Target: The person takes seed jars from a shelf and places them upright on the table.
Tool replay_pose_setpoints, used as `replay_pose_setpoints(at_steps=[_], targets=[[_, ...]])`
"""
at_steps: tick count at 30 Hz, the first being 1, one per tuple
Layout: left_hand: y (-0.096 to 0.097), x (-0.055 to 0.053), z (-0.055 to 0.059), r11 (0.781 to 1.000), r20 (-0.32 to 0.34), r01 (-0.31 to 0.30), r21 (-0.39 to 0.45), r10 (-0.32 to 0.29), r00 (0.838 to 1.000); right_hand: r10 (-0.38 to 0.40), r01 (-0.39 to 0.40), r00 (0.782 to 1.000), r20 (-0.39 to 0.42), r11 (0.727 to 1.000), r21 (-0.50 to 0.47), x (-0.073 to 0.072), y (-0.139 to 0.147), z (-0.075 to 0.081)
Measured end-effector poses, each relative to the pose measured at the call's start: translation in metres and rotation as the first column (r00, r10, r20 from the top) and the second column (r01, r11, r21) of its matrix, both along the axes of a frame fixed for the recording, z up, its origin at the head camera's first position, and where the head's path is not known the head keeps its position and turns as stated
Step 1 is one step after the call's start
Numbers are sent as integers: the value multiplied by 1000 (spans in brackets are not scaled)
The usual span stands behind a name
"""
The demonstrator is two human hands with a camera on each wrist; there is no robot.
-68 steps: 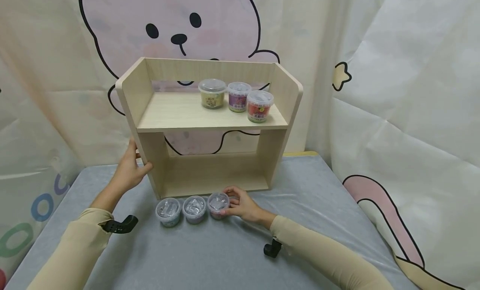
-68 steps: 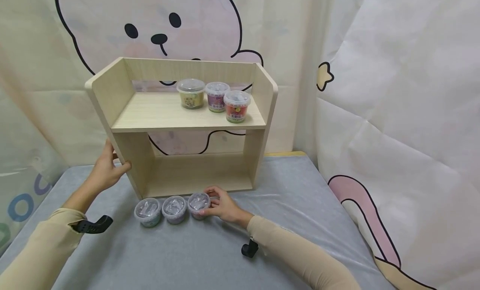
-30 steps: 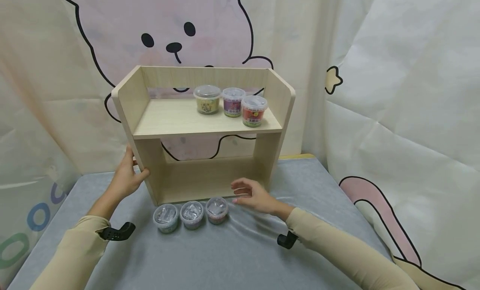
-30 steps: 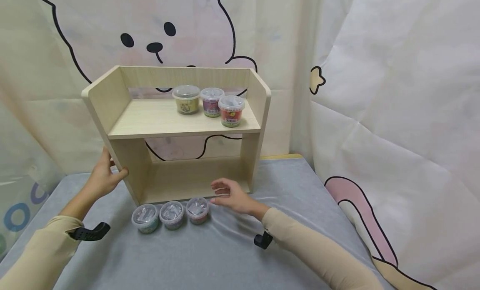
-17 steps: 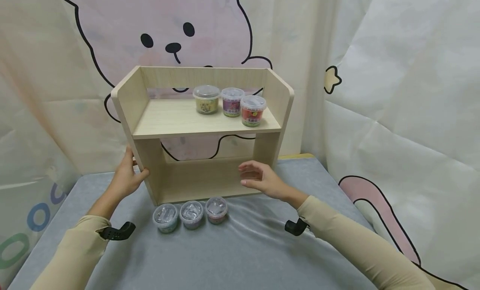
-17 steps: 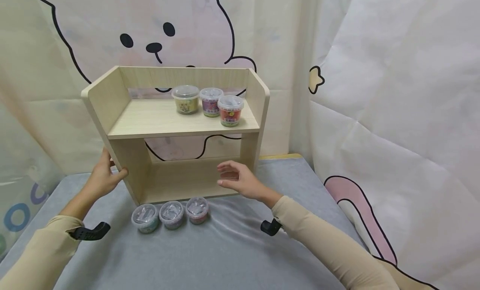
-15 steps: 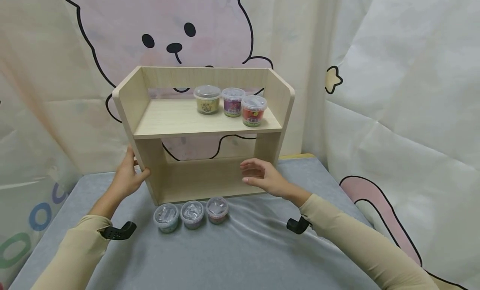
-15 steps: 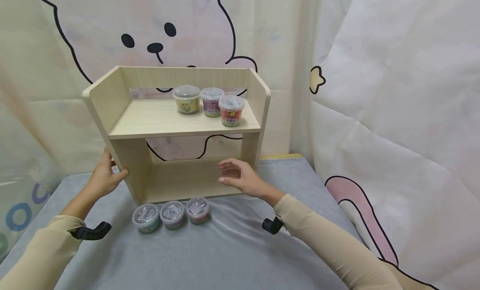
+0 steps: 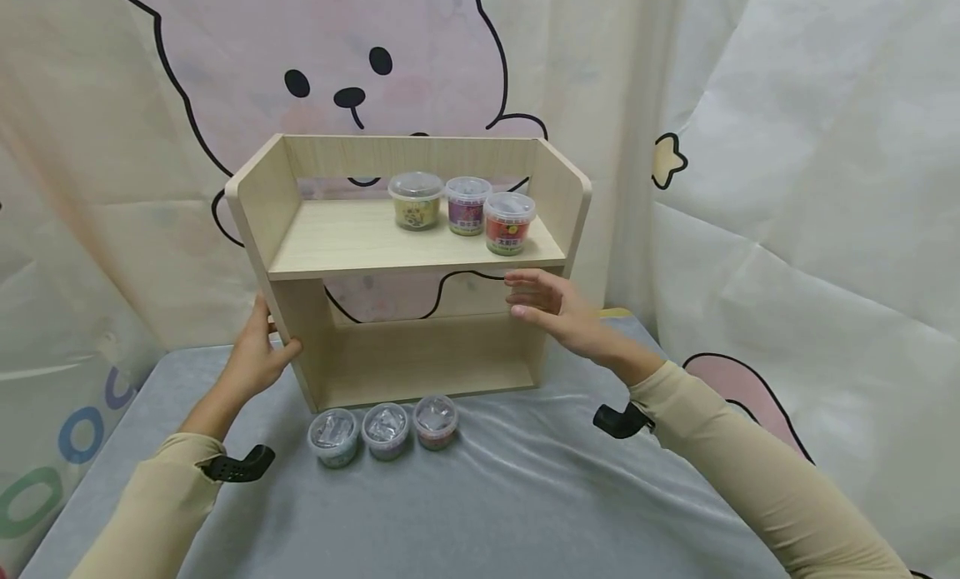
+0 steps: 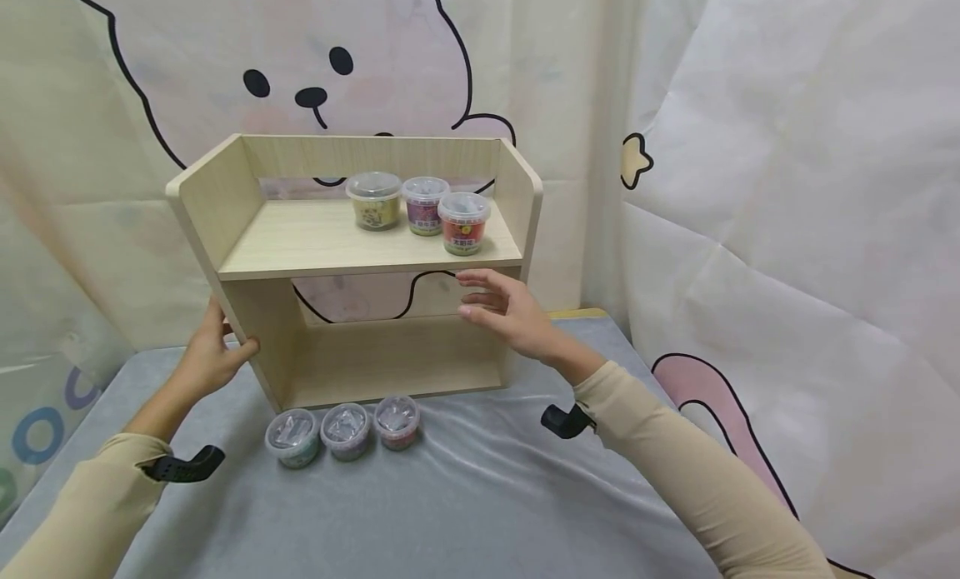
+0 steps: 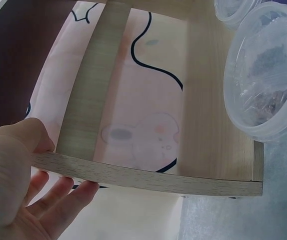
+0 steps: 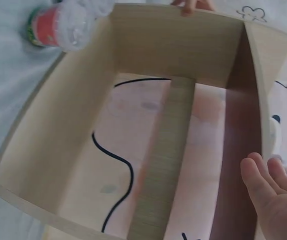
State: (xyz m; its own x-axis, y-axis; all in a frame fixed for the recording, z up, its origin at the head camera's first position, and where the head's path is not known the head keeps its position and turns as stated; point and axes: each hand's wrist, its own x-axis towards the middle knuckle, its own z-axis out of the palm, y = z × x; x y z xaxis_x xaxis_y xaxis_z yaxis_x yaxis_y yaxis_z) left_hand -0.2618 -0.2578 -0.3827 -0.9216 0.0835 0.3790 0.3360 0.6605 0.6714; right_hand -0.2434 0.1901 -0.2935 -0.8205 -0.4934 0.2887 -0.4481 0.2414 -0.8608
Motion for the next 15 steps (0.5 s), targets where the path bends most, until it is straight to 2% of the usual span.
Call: replay_pose_setpoints(at_steps=[8,15], targets=[[-1,-2,-3,1000,-20,3,3,-3,1000,-54,54,999,7,998,-34,-1,8,29],[-1,-2,-3,1000,-17,3,-6,-3,1000,-159,160,987,26,985,-70,-8,13,47]])
